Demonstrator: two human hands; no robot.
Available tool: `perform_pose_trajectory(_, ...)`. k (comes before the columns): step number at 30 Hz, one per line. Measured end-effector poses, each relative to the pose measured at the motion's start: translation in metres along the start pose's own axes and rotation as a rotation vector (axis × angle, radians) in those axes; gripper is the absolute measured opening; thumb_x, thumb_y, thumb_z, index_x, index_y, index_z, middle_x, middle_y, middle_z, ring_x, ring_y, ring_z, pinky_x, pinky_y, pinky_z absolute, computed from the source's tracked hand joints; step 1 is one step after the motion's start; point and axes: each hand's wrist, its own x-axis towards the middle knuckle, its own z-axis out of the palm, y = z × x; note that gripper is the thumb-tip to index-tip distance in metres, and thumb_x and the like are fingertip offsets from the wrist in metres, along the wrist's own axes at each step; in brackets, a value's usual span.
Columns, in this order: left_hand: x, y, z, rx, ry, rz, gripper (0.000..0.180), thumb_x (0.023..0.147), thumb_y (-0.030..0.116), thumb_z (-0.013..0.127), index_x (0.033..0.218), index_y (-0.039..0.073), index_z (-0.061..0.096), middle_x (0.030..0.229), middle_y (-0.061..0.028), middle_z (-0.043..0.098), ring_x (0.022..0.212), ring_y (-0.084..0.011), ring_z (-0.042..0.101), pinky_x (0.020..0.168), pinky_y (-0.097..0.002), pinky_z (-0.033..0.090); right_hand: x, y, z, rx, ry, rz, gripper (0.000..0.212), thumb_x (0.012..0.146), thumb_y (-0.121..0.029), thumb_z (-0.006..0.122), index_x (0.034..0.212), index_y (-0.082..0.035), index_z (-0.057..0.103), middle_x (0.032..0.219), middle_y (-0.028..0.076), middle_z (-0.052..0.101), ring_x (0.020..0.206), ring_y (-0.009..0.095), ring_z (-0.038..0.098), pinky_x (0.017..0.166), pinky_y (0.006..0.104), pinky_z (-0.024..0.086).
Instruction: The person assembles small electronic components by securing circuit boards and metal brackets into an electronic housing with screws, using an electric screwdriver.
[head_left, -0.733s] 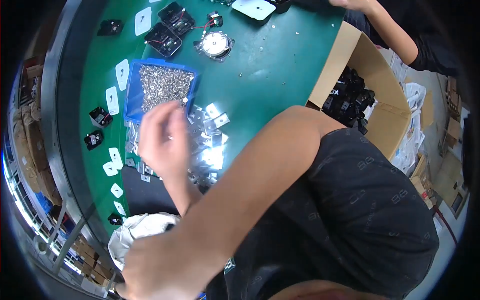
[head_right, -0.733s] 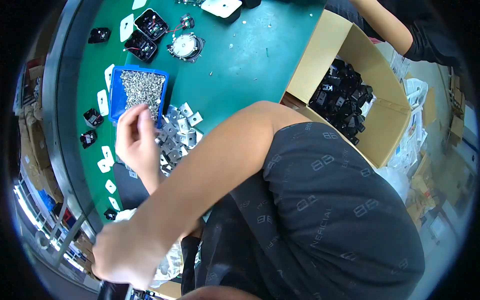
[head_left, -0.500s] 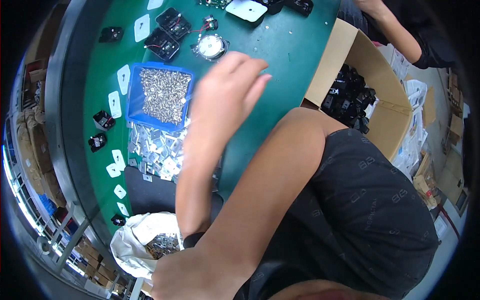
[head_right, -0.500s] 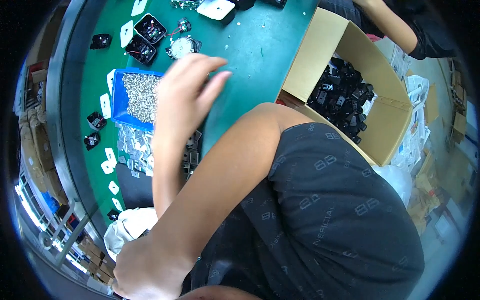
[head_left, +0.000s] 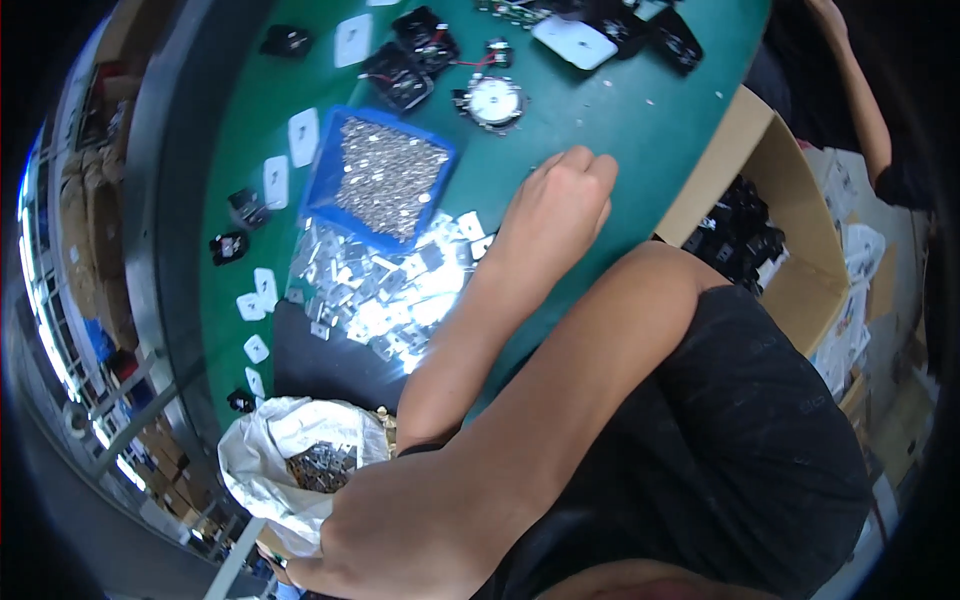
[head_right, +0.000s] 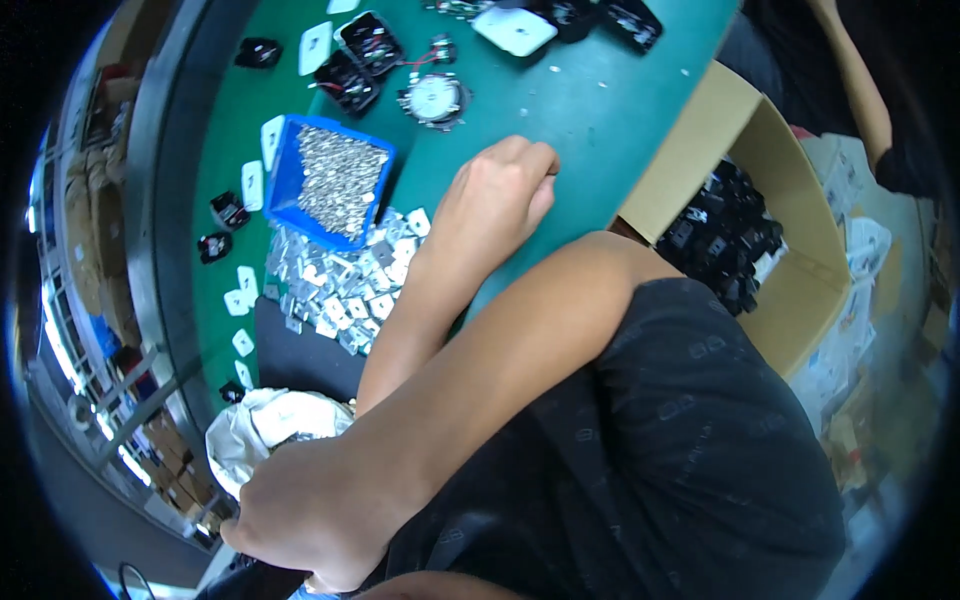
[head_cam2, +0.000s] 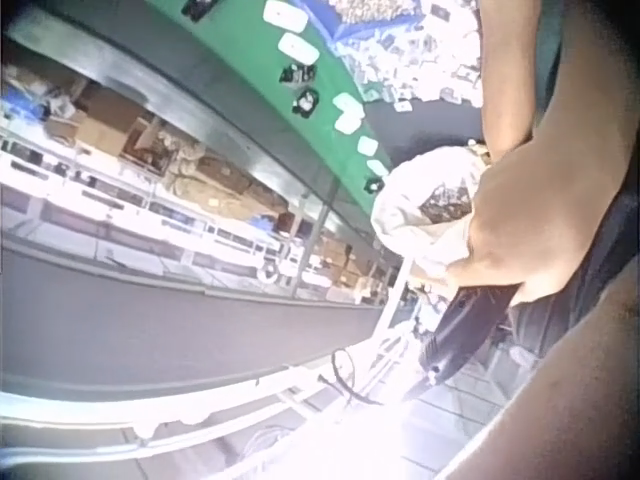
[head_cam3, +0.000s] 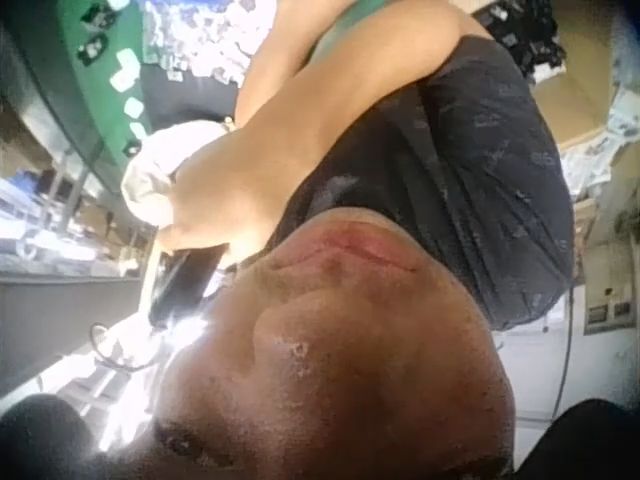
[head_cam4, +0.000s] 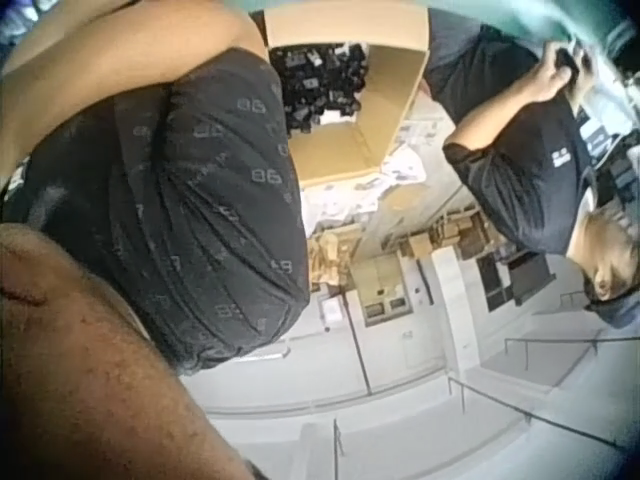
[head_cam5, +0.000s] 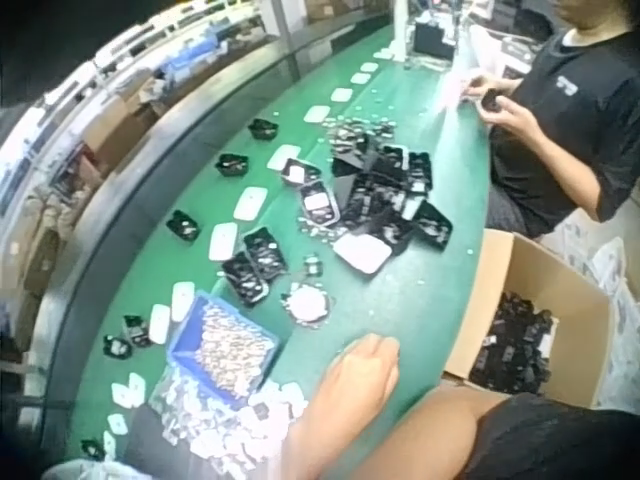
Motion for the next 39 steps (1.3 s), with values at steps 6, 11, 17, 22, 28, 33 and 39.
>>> perform_pose_trajectory(6, 0.025, -0.012, -0.089, 0.238, 0.393, 0.123, 0.018, 0.079, 0.004, 0.068, 0.095, 0.0, 0.061, 0.091, -0.0194, 0.061, 0.087, -0.0385, 0.063, 0.077, -0.0454, 0.052, -0.001, 0.008, -0.002, 0.076, 0.012, -0.043, 0.045, 0.072, -0.019, 0.077, 0.096, 0.013, 0.058, 0.069, 0.026, 0.065, 0.067, 0.039, 0.07, 0.064, 0.0426, 0.057)
perform_pose_trajectory(11, -0.001, -0.004, -0.069, 0.171, 0.123, -0.106, 0.018, 0.083, 0.011, 0.07, 0.095, 0.003, 0.059, 0.089, -0.0179, 0.061, 0.08, -0.0385, 0.064, 0.069, -0.046, 0.054, -0.002, 0.01, -0.009, -0.009, 0.051, -0.046, 0.041, 0.074, -0.021, 0.077, 0.091, 0.012, 0.059, 0.069, 0.026, 0.066, 0.065, 0.039, 0.07, 0.06, 0.0422, 0.057)
perform_pose_trajectory(17, -0.01, -0.02, -0.047, 0.217, 0.063, -0.185, 0.013, 0.085, 0.008, 0.067, 0.086, 0.001, 0.057, 0.084, -0.0178, 0.06, 0.076, -0.0377, 0.065, 0.067, -0.0456, 0.055, 0.003, 0.014, -0.014, 0.06, -0.039, 0.031, 0.044, 0.073, -0.023, 0.077, 0.096, 0.009, 0.059, 0.074, 0.025, 0.067, 0.073, 0.039, 0.07, 0.066, 0.043, 0.056)
perform_pose_trajectory(22, -0.015, -0.027, -0.041, 0.238, 0.169, -0.136, 0.009, 0.083, 0.006, 0.067, 0.088, 0.003, 0.062, 0.084, -0.0166, 0.063, 0.076, -0.0359, 0.064, 0.067, -0.0445, 0.053, 0.006, 0.015, -0.033, 0.081, -0.111, 0.09, 0.045, 0.079, -0.019, 0.074, 0.111, 0.002, 0.051, 0.068, 0.017, 0.063, 0.07, 0.043, 0.065, 0.063, 0.0461, 0.051)
perform_pose_trajectory(28, -0.074, 0.01, -0.079, -0.254, 0.4, -0.514, 0.011, 0.083, 0.009, 0.068, 0.082, 0.003, 0.059, 0.065, -0.0142, 0.059, 0.064, -0.0256, 0.065, 0.055, -0.0421, 0.05, 0.029, 0.012, -0.072, 0.527, -0.01, 0.12, 0.039, 0.071, -0.023, 0.078, 0.1, 0.0, 0.064, 0.083, 0.014, 0.068, 0.08, 0.029, 0.067, 0.07, 0.0375, 0.05)
perform_pose_trajectory(33, -0.171, -0.022, -0.054, -0.24, 0.51, -0.39, 0.01, 0.089, 0.006, 0.068, 0.095, -0.002, 0.068, 0.08, -0.0098, 0.069, 0.07, -0.0159, 0.066, 0.058, -0.0293, 0.05, 0.02, 0.008, -0.105, 0.509, 0.354, 0.073, 0.03, 0.078, -0.017, 0.076, 0.1, 0.0, 0.064, 0.077, 0.006, 0.067, 0.057, 0.011, 0.061, 0.056, 0.0252, 0.048)
perform_pose_trajectory(39, -0.183, 0.013, -0.07, -1.086, 0.827, -0.369, 0.01, 0.089, -0.002, 0.066, 0.097, -0.008, 0.069, 0.085, -0.0131, 0.071, 0.071, -0.0145, 0.068, 0.059, -0.0241, 0.055, 0.035, 0.024, -0.1, 0.685, 0.173, -0.151, 0.027, 0.078, -0.012, 0.078, 0.1, -0.004, 0.063, 0.082, 0.003, 0.063, 0.066, 0.01, 0.061, 0.063, 0.0245, 0.048)
